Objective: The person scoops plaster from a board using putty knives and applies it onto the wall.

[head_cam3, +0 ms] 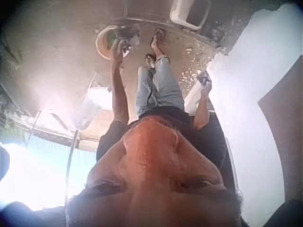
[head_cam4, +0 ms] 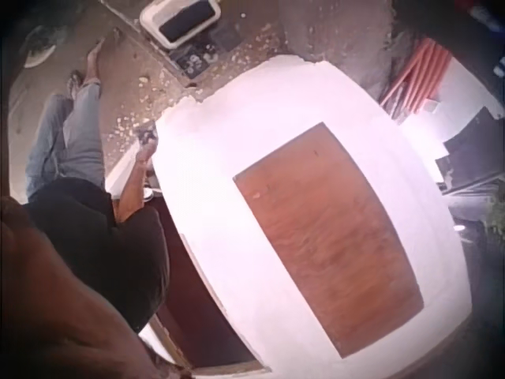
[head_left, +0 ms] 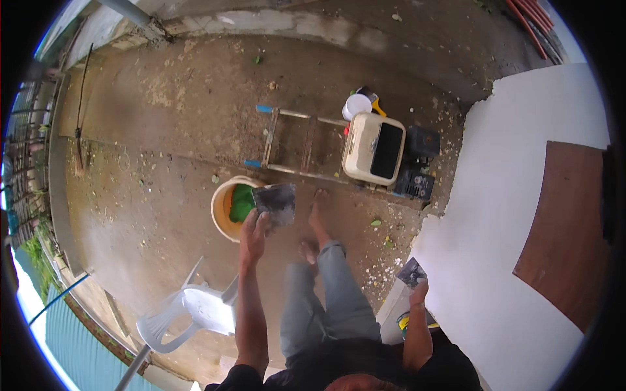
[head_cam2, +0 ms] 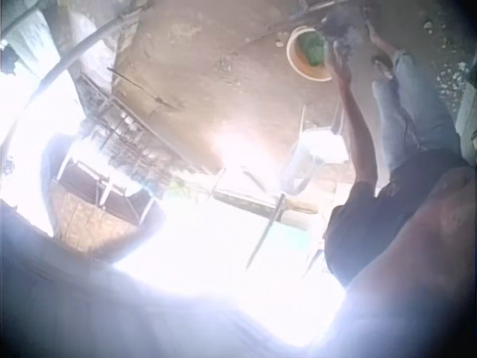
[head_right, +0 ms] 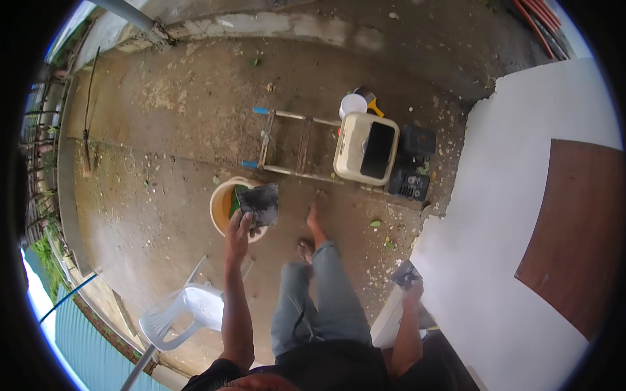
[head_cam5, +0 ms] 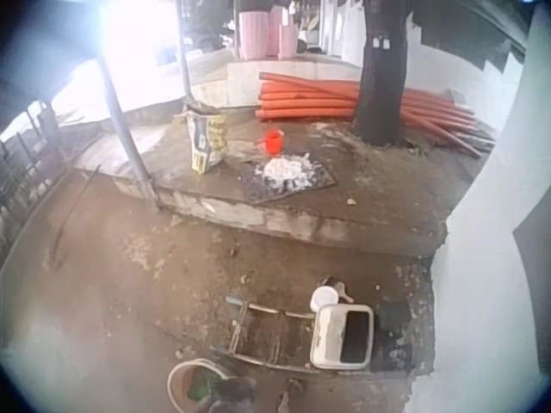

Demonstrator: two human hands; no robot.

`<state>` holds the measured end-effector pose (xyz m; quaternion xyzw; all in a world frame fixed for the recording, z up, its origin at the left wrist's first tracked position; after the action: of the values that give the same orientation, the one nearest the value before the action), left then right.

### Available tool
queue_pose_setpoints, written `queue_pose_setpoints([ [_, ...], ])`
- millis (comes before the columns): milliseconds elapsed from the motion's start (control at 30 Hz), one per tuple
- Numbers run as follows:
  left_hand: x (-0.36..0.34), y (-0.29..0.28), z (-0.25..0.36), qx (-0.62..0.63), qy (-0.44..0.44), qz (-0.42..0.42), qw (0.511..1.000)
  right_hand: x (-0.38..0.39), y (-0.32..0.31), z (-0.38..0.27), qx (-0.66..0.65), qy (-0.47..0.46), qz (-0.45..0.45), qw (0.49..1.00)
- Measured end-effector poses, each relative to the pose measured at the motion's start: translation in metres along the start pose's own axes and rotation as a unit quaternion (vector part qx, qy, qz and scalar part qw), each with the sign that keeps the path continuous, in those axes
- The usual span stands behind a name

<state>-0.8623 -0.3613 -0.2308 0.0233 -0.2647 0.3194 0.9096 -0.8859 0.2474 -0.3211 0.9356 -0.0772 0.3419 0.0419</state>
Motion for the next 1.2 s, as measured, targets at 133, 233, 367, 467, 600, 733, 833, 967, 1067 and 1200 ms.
queue_pose_setpoints([
  [133, -0.046, 0.026, 0.093, 0.088, 0.023, 0.01, 0.996, -0.091, 0.083, -0.132, -0.159, -0.022, 0.091, 0.983],
  [233, -0.082, 0.009, 0.162, 0.11, 0.053, 0.045, 0.992, -0.135, 0.196, -0.249, -0.258, -0.064, 0.004, 0.964],
  [367, -0.134, 0.005, 0.274, 0.093, 0.154, 0.001, 0.984, -0.159, 0.378, -0.402, 0.037, -0.242, -0.088, 0.966],
  [467, -0.194, 0.028, 0.323, 0.043, 0.163, -0.032, 0.985, -0.197, 0.491, -0.467, -0.003, -0.219, -0.112, 0.969],
  [600, -0.294, 0.057, 0.324, 0.035, 0.103, -0.063, 0.992, -0.27, 0.638, -0.529, 0.108, -0.296, -0.169, 0.934],
  [733, -0.429, 0.08, 0.327, -0.005, 0.056, -0.128, 0.99, -0.387, 0.787, -0.571, 0.307, -0.369, -0.111, 0.87],
  [833, -0.552, 0.095, 0.346, -0.075, 0.101, -0.155, 0.98, -0.486, 0.892, -0.576, 0.306, -0.314, -0.136, 0.889],
  [967, -0.671, 0.086, 0.352, -0.041, -0.062, -0.111, 0.991, -0.659, 0.962, -0.562, 0.385, -0.275, -0.039, 0.88],
  [1067, -0.73, 0.061, 0.346, -0.047, -0.09, -0.095, 0.99, -0.742, 1.007, -0.558, 0.454, -0.305, 0.073, 0.834],
  [1200, -0.793, 0.028, 0.359, -0.066, -0.103, -0.077, 0.99, -0.773, 1.061, -0.564, 0.459, -0.249, 0.081, 0.849],
])
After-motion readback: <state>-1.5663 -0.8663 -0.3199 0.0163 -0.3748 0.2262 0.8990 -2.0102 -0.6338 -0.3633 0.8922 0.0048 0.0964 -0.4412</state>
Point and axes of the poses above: each hand's wrist, its own x-axis away from the middle knuckle, its own y-axis out of the palm, z = x × y, the point moved 10 cm from there along -x, towards the middle knuckle, and after that the axes turned 3 degrees about z, right-handed, at the moved point
